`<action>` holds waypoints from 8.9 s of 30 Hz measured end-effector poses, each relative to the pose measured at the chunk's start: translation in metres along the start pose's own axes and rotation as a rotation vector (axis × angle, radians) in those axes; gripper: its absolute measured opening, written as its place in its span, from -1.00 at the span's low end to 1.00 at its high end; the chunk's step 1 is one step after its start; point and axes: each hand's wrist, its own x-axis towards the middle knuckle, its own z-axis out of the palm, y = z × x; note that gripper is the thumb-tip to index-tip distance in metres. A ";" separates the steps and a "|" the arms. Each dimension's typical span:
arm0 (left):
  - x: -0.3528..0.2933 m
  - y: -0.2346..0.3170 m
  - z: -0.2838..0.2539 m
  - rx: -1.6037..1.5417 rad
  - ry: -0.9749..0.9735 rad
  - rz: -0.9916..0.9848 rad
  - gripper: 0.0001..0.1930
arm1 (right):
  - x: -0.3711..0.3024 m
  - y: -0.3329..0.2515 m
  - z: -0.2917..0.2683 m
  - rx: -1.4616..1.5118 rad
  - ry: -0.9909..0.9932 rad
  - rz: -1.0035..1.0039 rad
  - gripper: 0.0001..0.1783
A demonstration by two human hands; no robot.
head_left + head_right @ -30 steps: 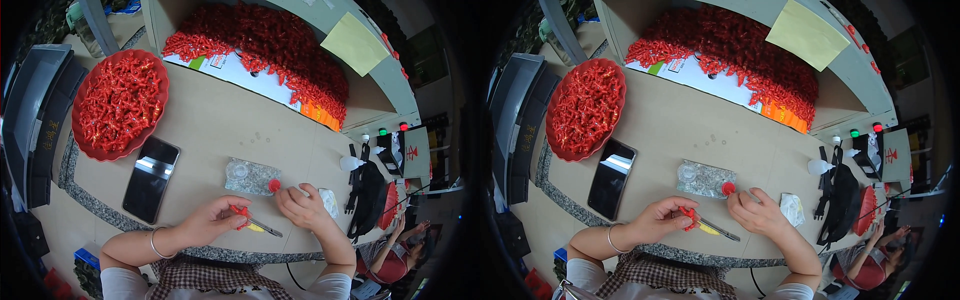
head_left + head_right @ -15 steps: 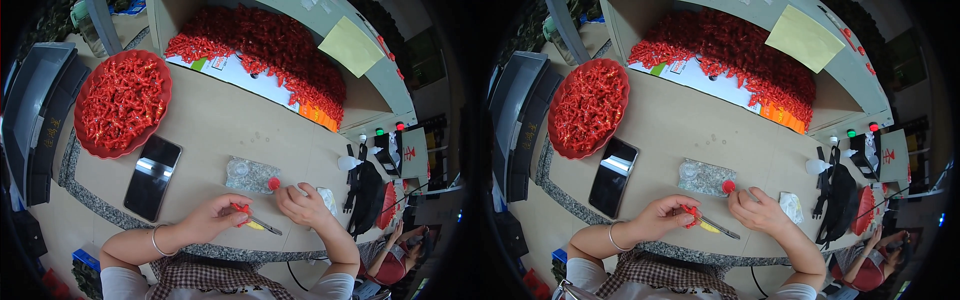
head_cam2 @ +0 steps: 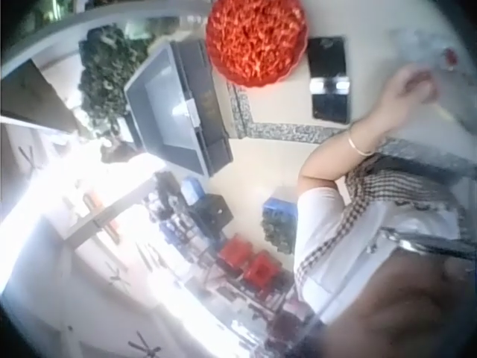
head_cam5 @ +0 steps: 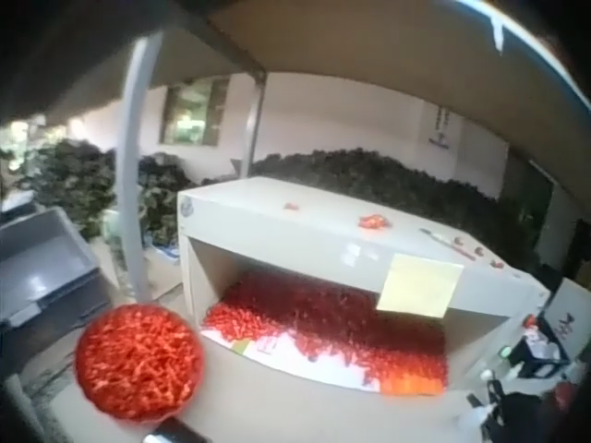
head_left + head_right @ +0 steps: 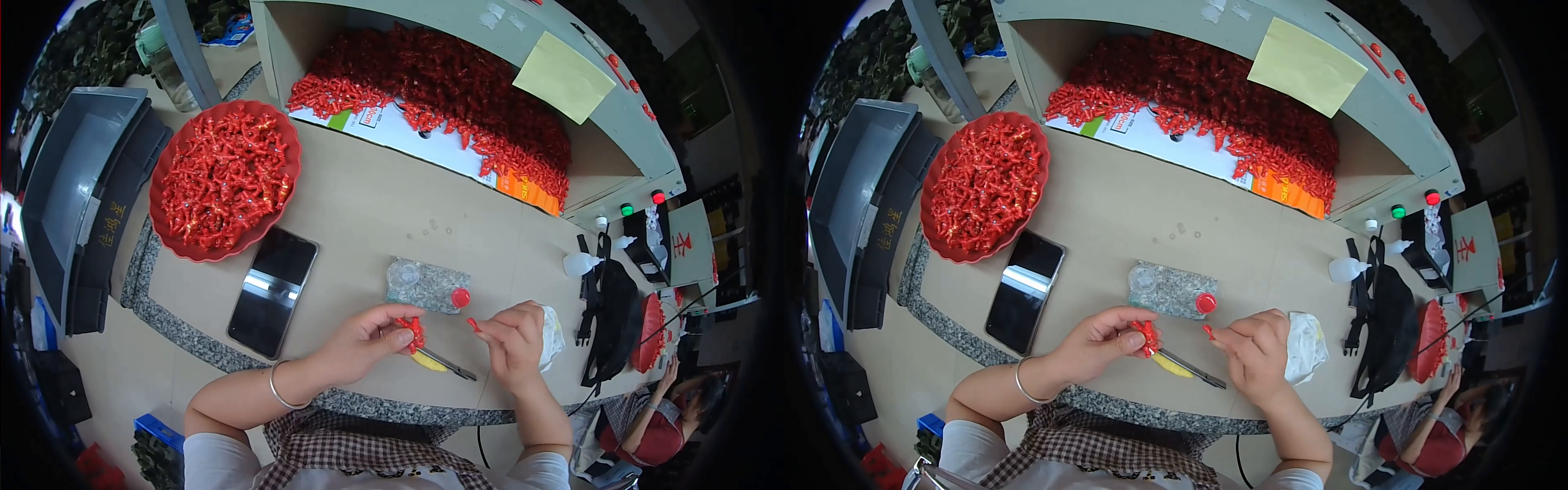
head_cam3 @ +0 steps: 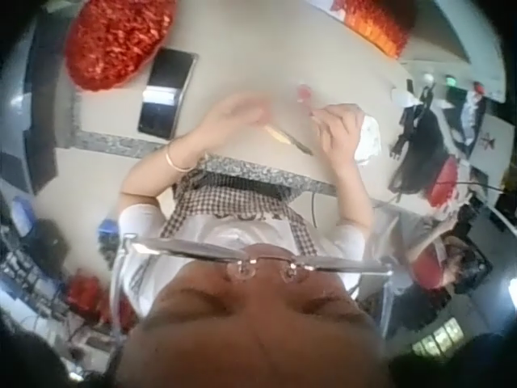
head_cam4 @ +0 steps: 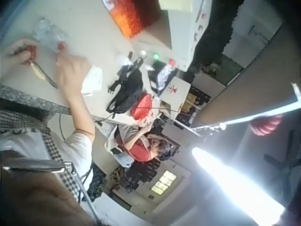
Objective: The person assembles small red toy parts by hand, attaching small rings or connectors to them.
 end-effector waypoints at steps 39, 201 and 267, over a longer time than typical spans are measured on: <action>0.002 -0.012 0.010 0.378 0.066 0.458 -0.80 | -0.007 -0.047 0.048 0.275 0.218 0.136 -0.80; 0.002 -0.013 0.008 0.277 0.062 0.371 -0.75 | -0.008 -0.042 0.047 0.578 0.146 0.314 -0.84; 0.004 0.000 0.005 -0.176 -0.036 -0.195 -0.71 | -0.017 -0.025 0.040 0.940 0.081 0.462 -0.82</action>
